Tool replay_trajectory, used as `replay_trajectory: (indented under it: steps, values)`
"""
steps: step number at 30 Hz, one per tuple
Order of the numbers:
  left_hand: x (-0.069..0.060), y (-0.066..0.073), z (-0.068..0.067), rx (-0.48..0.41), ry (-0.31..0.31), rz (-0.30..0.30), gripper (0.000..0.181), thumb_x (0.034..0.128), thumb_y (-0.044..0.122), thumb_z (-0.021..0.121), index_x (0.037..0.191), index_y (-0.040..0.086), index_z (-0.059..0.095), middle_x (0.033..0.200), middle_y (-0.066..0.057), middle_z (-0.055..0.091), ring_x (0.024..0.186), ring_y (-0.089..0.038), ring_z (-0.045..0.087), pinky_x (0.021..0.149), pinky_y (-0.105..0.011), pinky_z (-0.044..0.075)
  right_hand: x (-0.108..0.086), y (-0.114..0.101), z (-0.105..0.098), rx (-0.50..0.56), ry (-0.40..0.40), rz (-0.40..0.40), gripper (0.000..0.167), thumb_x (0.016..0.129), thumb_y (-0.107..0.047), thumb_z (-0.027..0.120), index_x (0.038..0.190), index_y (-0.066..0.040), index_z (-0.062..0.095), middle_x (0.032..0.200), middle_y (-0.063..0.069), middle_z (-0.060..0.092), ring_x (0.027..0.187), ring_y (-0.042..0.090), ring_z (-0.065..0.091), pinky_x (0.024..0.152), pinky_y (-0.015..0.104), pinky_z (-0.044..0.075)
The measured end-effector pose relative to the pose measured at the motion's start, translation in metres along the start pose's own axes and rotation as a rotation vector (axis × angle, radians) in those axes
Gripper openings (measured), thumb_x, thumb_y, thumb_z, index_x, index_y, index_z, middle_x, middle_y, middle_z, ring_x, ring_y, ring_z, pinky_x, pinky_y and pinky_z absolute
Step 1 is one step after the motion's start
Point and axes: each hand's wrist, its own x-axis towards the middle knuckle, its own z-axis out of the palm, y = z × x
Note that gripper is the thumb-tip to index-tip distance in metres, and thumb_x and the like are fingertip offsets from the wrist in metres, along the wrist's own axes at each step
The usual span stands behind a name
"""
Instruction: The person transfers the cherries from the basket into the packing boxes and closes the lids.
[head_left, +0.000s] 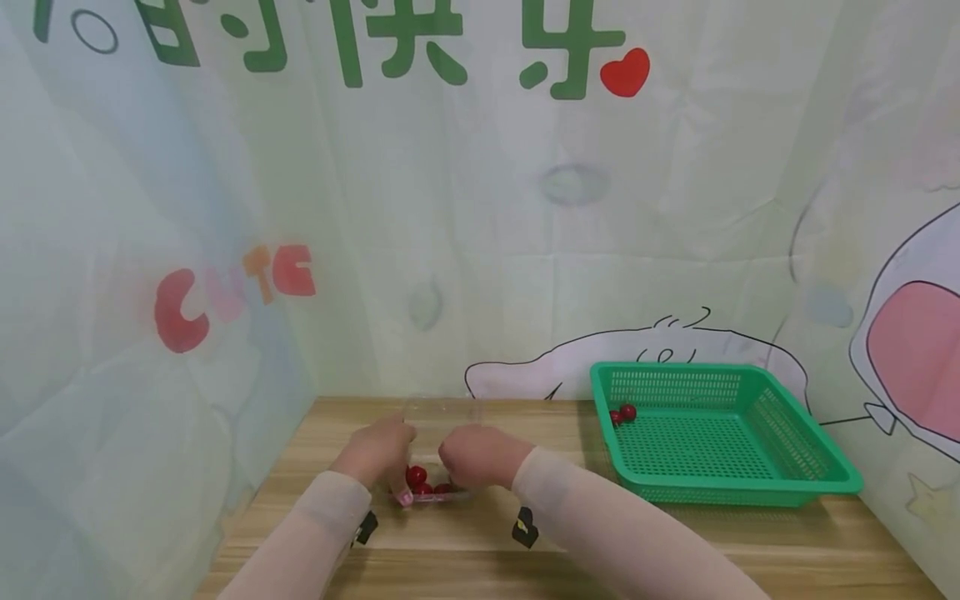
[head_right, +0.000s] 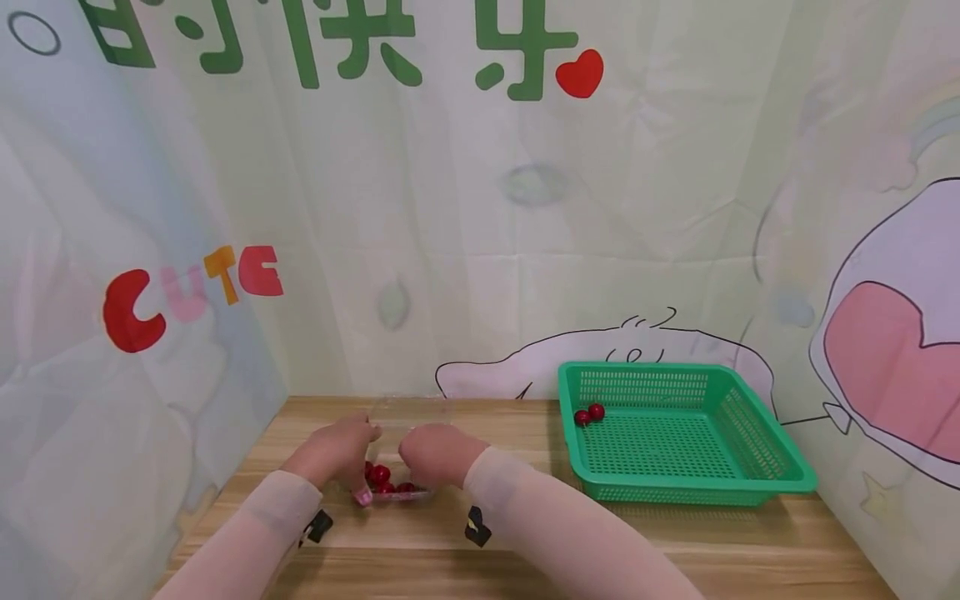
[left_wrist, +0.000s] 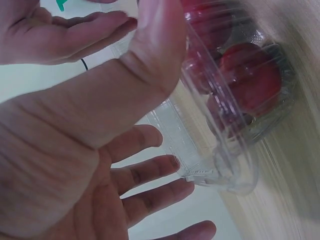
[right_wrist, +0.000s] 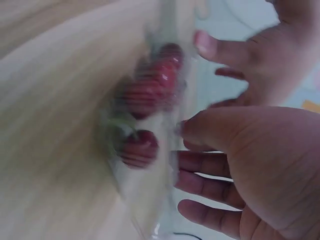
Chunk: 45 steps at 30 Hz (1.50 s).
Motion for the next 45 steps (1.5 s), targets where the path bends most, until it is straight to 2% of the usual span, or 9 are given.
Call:
replay_trajectory:
  steps: [6, 10, 16, 21, 26, 32, 40, 42, 45]
  values:
    - [-0.001, 0.000, 0.001, -0.003, -0.017, -0.012, 0.105, 0.0629, 0.021, 0.112, 0.155, 0.001, 0.066, 0.167, -0.028, 0.056, 0.150, -0.053, 0.058, 0.125, -0.068, 0.052, -0.015, 0.028, -0.021, 0.096, 0.043, -0.013, 0.006, 0.108, -0.019, 0.078, 0.105, -0.017, 0.083, 0.094, -0.008, 0.076, 0.079, 0.006, 0.063, 0.078, 0.024, 0.061]
    - [-0.002, 0.000, 0.002, 0.008, -0.022, -0.011, 0.103, 0.0651, 0.022, 0.111, 0.155, 0.001, 0.065, 0.170, -0.029, 0.052, 0.154, -0.055, 0.055, 0.126, -0.069, 0.050, -0.031, 0.057, -0.038, 0.070, 0.084, 0.022, 0.009, 0.109, -0.021, 0.077, 0.107, -0.016, 0.084, 0.100, -0.004, 0.081, 0.085, 0.009, 0.068, 0.085, 0.030, 0.066]
    - [-0.002, -0.001, 0.001, 0.007, -0.015, -0.005, 0.104, 0.0623, 0.021, 0.111, 0.154, 0.000, 0.066, 0.172, -0.032, 0.049, 0.155, -0.058, 0.052, 0.127, -0.071, 0.048, -0.059, 0.110, -0.062, 0.047, 0.132, 0.133, 0.012, 0.108, -0.020, 0.077, 0.113, -0.012, 0.084, 0.112, 0.003, 0.086, 0.103, 0.020, 0.080, 0.096, 0.043, 0.070]
    - [-0.002, -0.001, 0.000, 0.017, -0.018, -0.005, 0.105, 0.0604, 0.022, 0.111, 0.153, 0.000, 0.067, 0.169, -0.033, 0.052, 0.153, -0.058, 0.054, 0.126, -0.072, 0.048, -0.084, 0.154, -0.072, 0.125, 0.148, 0.286, 0.012, 0.109, -0.020, 0.077, 0.114, -0.012, 0.085, 0.111, 0.002, 0.084, 0.100, 0.018, 0.077, 0.095, 0.042, 0.069]
    - [-0.003, -0.001, -0.001, 0.010, -0.017, -0.010, 0.104, 0.0612, 0.021, 0.111, 0.153, 0.001, 0.067, 0.169, -0.032, 0.054, 0.152, -0.058, 0.055, 0.126, -0.072, 0.049, -0.106, 0.198, -0.071, 0.257, 0.162, 0.401, 0.014, 0.110, -0.022, 0.074, 0.114, -0.013, 0.084, 0.109, 0.003, 0.082, 0.097, 0.018, 0.072, 0.096, 0.045, 0.068]
    - [-0.003, -0.002, 0.000, 0.004, -0.015, -0.009, 0.104, 0.0613, 0.020, 0.111, 0.154, 0.001, 0.067, 0.170, -0.033, 0.051, 0.154, -0.058, 0.053, 0.126, -0.072, 0.048, -0.131, 0.234, -0.067, 0.281, 0.144, 0.476, 0.016, 0.109, -0.021, 0.072, 0.114, -0.008, 0.082, 0.110, 0.009, 0.081, 0.100, 0.024, 0.072, 0.097, 0.052, 0.066]
    - [-0.003, 0.000, -0.001, 0.001, -0.012, -0.012, 0.103, 0.0625, 0.020, 0.111, 0.153, 0.001, 0.067, 0.172, -0.032, 0.050, 0.155, -0.058, 0.052, 0.126, -0.072, 0.048, -0.148, 0.264, -0.039, 0.324, 0.052, 0.516, 0.032, 0.106, -0.017, 0.073, 0.131, 0.004, 0.077, 0.137, 0.027, 0.074, 0.130, 0.046, 0.072, 0.110, 0.063, 0.063]
    - [-0.003, 0.001, -0.002, 0.003, -0.013, -0.009, 0.102, 0.0630, 0.020, 0.111, 0.153, 0.001, 0.067, 0.172, -0.032, 0.050, 0.156, -0.058, 0.052, 0.126, -0.072, 0.048, -0.150, 0.268, -0.031, 0.381, 0.040, 0.537, 0.034, 0.107, -0.016, 0.073, 0.135, 0.004, 0.075, 0.143, 0.029, 0.071, 0.131, 0.047, 0.072, 0.107, 0.062, 0.065]
    - [-0.002, 0.003, -0.002, 0.006, -0.015, -0.004, 0.102, 0.0634, 0.021, 0.112, 0.153, 0.001, 0.067, 0.172, -0.031, 0.050, 0.156, -0.057, 0.051, 0.127, -0.072, 0.048, -0.154, 0.274, -0.023, 0.454, 0.011, 0.554, 0.037, 0.107, -0.016, 0.074, 0.139, 0.003, 0.074, 0.147, 0.031, 0.069, 0.123, 0.044, 0.076, 0.094, 0.056, 0.071]
